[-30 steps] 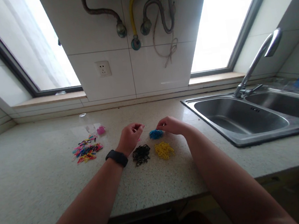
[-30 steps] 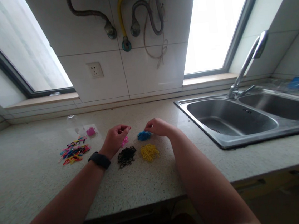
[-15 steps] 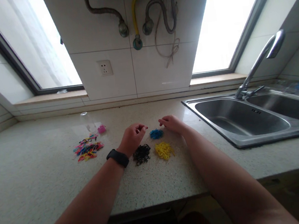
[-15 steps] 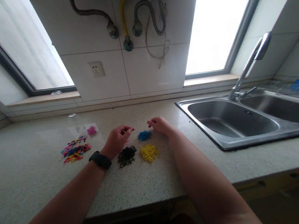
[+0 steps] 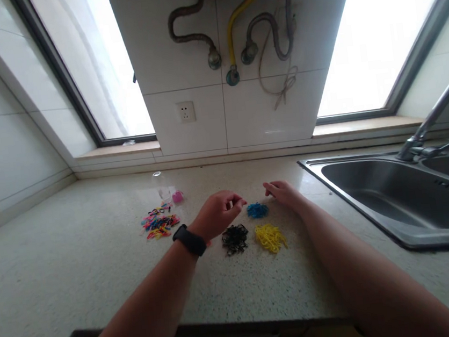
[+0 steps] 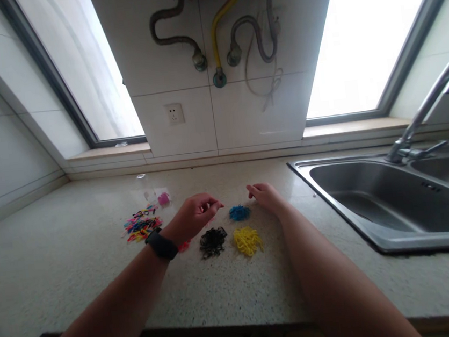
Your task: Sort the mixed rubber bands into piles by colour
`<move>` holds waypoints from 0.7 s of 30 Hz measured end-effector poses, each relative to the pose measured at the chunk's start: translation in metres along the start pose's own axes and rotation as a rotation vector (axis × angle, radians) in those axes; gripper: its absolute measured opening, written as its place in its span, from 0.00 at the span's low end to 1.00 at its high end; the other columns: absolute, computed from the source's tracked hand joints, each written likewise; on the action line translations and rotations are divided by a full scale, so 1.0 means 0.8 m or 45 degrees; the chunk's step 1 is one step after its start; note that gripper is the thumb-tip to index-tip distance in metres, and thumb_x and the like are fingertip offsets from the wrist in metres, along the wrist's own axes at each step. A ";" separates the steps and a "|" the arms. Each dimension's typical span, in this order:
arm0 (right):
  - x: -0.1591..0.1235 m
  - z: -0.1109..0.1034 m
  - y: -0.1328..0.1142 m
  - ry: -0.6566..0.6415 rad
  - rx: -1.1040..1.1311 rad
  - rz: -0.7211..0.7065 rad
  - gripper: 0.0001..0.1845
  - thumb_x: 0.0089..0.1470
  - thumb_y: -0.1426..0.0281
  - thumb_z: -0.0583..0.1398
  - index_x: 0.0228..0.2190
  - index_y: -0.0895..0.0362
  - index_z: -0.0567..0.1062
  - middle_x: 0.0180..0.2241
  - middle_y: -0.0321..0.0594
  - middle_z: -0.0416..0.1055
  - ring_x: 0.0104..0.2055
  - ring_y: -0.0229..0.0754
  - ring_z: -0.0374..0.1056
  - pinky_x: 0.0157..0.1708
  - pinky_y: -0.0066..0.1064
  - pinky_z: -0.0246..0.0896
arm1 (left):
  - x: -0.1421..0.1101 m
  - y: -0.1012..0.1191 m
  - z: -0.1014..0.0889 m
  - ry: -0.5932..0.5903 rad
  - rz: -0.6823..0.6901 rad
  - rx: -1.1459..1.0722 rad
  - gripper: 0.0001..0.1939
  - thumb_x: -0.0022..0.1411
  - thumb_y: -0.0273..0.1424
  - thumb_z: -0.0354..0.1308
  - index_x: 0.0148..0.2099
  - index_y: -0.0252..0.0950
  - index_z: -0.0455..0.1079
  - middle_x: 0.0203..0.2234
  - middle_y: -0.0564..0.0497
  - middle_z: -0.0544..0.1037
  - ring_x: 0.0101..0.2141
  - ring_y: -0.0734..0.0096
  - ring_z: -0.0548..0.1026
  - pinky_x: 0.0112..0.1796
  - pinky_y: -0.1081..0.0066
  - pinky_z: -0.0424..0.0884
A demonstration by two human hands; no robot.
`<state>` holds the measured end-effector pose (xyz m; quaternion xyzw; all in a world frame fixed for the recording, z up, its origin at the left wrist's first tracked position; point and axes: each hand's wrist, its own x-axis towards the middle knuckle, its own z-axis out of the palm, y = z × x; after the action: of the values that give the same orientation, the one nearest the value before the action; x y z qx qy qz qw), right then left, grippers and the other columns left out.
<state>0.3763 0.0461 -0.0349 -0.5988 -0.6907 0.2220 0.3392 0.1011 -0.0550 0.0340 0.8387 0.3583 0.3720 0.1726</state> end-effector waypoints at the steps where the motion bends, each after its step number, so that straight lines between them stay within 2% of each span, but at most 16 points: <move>1: 0.001 0.000 0.000 0.001 0.000 -0.005 0.29 0.57 0.47 0.51 0.24 0.58 0.76 0.17 0.33 0.58 0.21 0.37 0.54 0.24 0.32 0.47 | 0.001 0.002 -0.013 -0.006 0.013 -0.007 0.13 0.67 0.33 0.54 0.39 0.35 0.78 0.30 0.49 0.77 0.30 0.72 0.70 0.32 0.72 0.63; 3: 0.002 0.000 0.001 -0.001 -0.003 -0.019 0.30 0.56 0.47 0.51 0.24 0.58 0.76 0.17 0.33 0.58 0.21 0.37 0.54 0.24 0.32 0.47 | 0.003 -0.002 -0.043 0.017 0.005 -0.010 0.13 0.67 0.34 0.53 0.41 0.34 0.78 0.30 0.49 0.78 0.28 0.74 0.68 0.29 0.73 0.63; 5: 0.003 0.000 0.001 0.002 0.000 -0.017 0.30 0.56 0.46 0.50 0.23 0.57 0.75 0.17 0.33 0.58 0.22 0.38 0.55 0.25 0.31 0.47 | 0.001 -0.020 -0.077 0.091 -0.016 0.033 0.13 0.67 0.35 0.54 0.42 0.34 0.78 0.32 0.48 0.79 0.30 0.73 0.70 0.30 0.73 0.64; 9: 0.004 0.001 0.003 0.006 0.030 0.013 0.29 0.55 0.46 0.52 0.23 0.57 0.76 0.17 0.33 0.58 0.21 0.38 0.55 0.24 0.31 0.48 | -0.024 -0.086 -0.134 0.308 -0.179 0.172 0.14 0.65 0.37 0.55 0.42 0.34 0.78 0.31 0.48 0.79 0.30 0.73 0.70 0.30 0.74 0.64; 12: 0.005 0.002 0.005 -0.006 0.037 0.017 0.29 0.55 0.46 0.53 0.23 0.57 0.76 0.17 0.33 0.59 0.21 0.38 0.55 0.24 0.31 0.48 | -0.059 -0.141 -0.155 0.580 -0.385 0.166 0.18 0.65 0.40 0.54 0.43 0.32 0.78 0.25 0.50 0.75 0.25 0.73 0.68 0.26 0.74 0.61; 14: 0.005 0.002 0.006 -0.003 0.041 0.025 0.29 0.54 0.46 0.53 0.23 0.58 0.76 0.18 0.34 0.61 0.22 0.38 0.56 0.23 0.31 0.48 | -0.079 -0.167 -0.162 0.702 -0.474 0.143 0.19 0.65 0.40 0.53 0.42 0.31 0.78 0.24 0.51 0.74 0.25 0.73 0.68 0.27 0.74 0.62; 17: 0.005 0.001 0.007 0.006 0.053 0.034 0.29 0.54 0.46 0.54 0.24 0.58 0.77 0.19 0.35 0.63 0.22 0.38 0.57 0.24 0.31 0.50 | -0.097 -0.188 -0.169 0.533 -0.540 0.241 0.20 0.64 0.43 0.54 0.43 0.32 0.79 0.22 0.52 0.74 0.23 0.72 0.67 0.25 0.73 0.60; 21: 0.003 -0.001 0.004 -0.013 0.023 0.030 0.28 0.54 0.47 0.54 0.24 0.57 0.77 0.19 0.36 0.64 0.23 0.39 0.59 0.26 0.31 0.52 | -0.101 -0.200 -0.179 0.329 -0.567 0.511 0.19 0.63 0.44 0.54 0.40 0.36 0.79 0.25 0.50 0.78 0.24 0.70 0.71 0.28 0.72 0.63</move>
<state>0.3785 0.0487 -0.0362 -0.6027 -0.6833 0.2353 0.3384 -0.1194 -0.0008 -0.0003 0.7029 0.6180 0.3505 0.0338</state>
